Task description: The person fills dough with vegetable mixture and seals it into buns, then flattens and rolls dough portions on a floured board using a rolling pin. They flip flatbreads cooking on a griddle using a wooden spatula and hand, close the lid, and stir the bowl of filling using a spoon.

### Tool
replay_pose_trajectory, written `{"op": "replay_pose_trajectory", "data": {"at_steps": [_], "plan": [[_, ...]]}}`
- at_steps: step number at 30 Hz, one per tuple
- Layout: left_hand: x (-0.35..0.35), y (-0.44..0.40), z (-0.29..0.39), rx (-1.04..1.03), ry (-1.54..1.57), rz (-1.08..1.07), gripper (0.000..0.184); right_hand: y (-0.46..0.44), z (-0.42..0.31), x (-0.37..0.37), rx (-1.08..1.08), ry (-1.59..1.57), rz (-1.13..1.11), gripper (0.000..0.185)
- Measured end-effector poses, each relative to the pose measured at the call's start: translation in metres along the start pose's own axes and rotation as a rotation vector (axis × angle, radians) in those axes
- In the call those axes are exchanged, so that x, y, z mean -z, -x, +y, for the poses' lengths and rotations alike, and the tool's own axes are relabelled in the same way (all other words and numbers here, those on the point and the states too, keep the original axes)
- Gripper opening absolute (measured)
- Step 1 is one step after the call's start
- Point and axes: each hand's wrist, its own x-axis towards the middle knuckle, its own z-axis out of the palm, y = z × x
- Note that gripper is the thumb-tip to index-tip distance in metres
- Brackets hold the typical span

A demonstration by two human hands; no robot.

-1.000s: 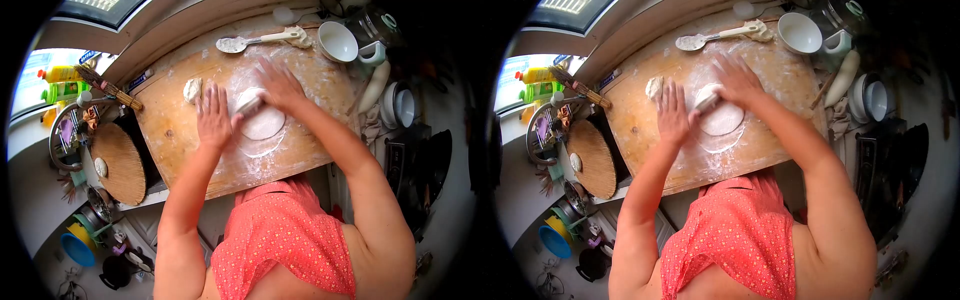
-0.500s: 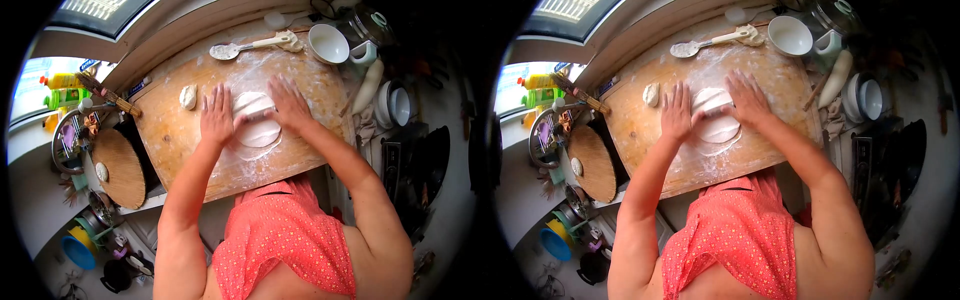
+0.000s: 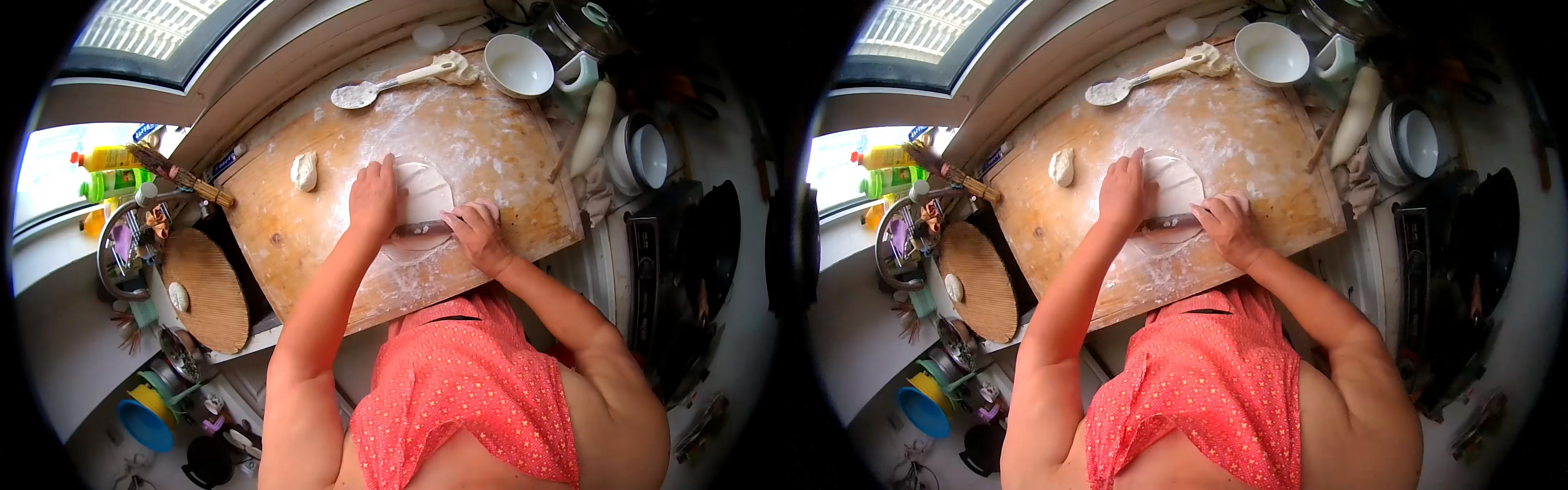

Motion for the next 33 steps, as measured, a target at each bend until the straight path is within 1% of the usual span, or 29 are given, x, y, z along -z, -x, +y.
{"op": "replay_pose_trajectory", "data": {"at_steps": [1, 3, 4, 6, 7, 9, 10, 12, 13, 14, 15, 16, 18, 19, 21, 23, 24, 25, 26, 27, 29, 30, 31, 32, 33], "plan": [[-0.003, -0.004, -0.003, 0.000, 0.002, -0.003, 0.036, 0.003, -0.002, 0.001, -0.003, 0.000, -0.002, 0.036], [-0.005, -0.010, -0.011, -0.044, 0.081, 0.022, 0.023, 0.007, -0.005, 0.008, -0.005, -0.003, -0.008, 0.033], [-0.003, -0.008, -0.012, -0.045, 0.082, 0.021, 0.023, 0.010, -0.007, 0.013, -0.006, -0.002, -0.008, 0.033], [0.004, -0.002, -0.013, 0.202, 0.310, -0.075, 0.016, 0.017, -0.012, 0.024, -0.009, -0.077, -0.049, 0.032], [0.008, 0.006, -0.015, 0.202, 0.310, -0.073, 0.016, 0.020, -0.015, 0.029, -0.007, -0.076, -0.049, 0.032], [0.016, 0.031, -0.023, 0.464, 0.546, -0.031, 0.017, 0.024, -0.022, 0.036, -0.058, -0.128, -0.114, 0.030], [0.017, 0.046, -0.029, 0.470, 0.544, -0.030, 0.017, 0.027, -0.024, 0.038, -0.056, -0.134, -0.116, 0.030], [0.013, 0.080, -0.048, 0.656, 0.842, 0.119, 0.018, 0.029, -0.027, 0.040, -0.072, -0.135, -0.159, 0.029], [0.004, 0.099, -0.066, 0.663, 0.840, 0.123, 0.018, 0.028, -0.029, 0.040, -0.067, -0.142, -0.162, 0.029], [-0.011, 0.117, -0.087, 0.662, 0.805, 0.120, 0.023, 0.027, -0.030, 0.039, -0.074, -0.145, -0.184, 0.029], [-0.012, 0.128, -0.093, 0.662, 0.771, 0.116, 0.028, 0.024, -0.032, 0.039, -0.080, -0.147, -0.205, 0.030], [-0.014, 0.137, -0.097, 0.668, 0.771, 0.118, 0.028, 0.020, -0.035, 0.037, -0.076, -0.151, -0.210, 0.030], [-0.016, 0.148, -0.099, 0.458, 0.312, 0.241, 0.050, 0.005, -0.040, 0.028, -0.049, -0.152, -0.182, 0.031], [-0.007, 0.144, -0.091, 0.464, 0.315, 0.244, 0.050, -0.004, -0.041, 0.021, -0.044, -0.152, -0.188, 0.031], [0.010, 0.126, -0.080, 0.153, -0.206, 0.294, 0.074, -0.027, -0.042, -0.001, 0.024, -0.197, -0.196, 0.040], [0.000, 0.100, -0.096, 0.087, -0.191, 0.224, 0.084, -0.057, -0.043, -0.029, -0.066, 0.000, -0.293, 0.053], [0.001, 0.084, -0.101, 0.090, -0.187, 0.225, 0.084, -0.078, -0.040, -0.040, -0.079, 0.081, -0.284, 0.059], [0.005, 0.069, -0.105, 0.098, -0.223, 0.286, 0.086, -0.099, -0.035, -0.047, -0.092, 0.162, -0.273, 0.065], [0.009, 0.058, -0.107, 0.105, -0.258, 0.345, 0.087, -0.119, -0.026, -0.054, -0.091, 0.164, -0.280, 0.065], [0.010, 0.054, -0.108, 0.113, -0.251, 0.334, 0.087, -0.134, -0.019, -0.060, -0.096, 0.198, -0.271, 0.068], [0.014, 0.054, -0.108, 0.074, -0.302, 0.326, 0.087, -0.128, -0.022, -0.063, -0.097, 0.232, -0.266, 0.072], [0.004, 0.065, -0.115, 0.060, -0.312, 0.280, 0.086, -0.115, -0.023, -0.060, -0.083, 0.196, -0.322, 0.074], [0.000, 0.083, -0.111, 0.061, -0.327, 0.174, 0.087, -0.100, -0.029, -0.053, -0.071, 0.158, -0.383, 0.075], [-0.006, 0.109, -0.102, 0.044, -0.324, 0.090, 0.089, -0.086, -0.048, -0.034, -0.095, 0.220, -0.630, 0.081], [-0.011, 0.139, -0.096, 0.008, -0.285, -0.016, 0.091, -0.060, -0.058, -0.023, -0.078, 0.142, -0.697, 0.083]]}}
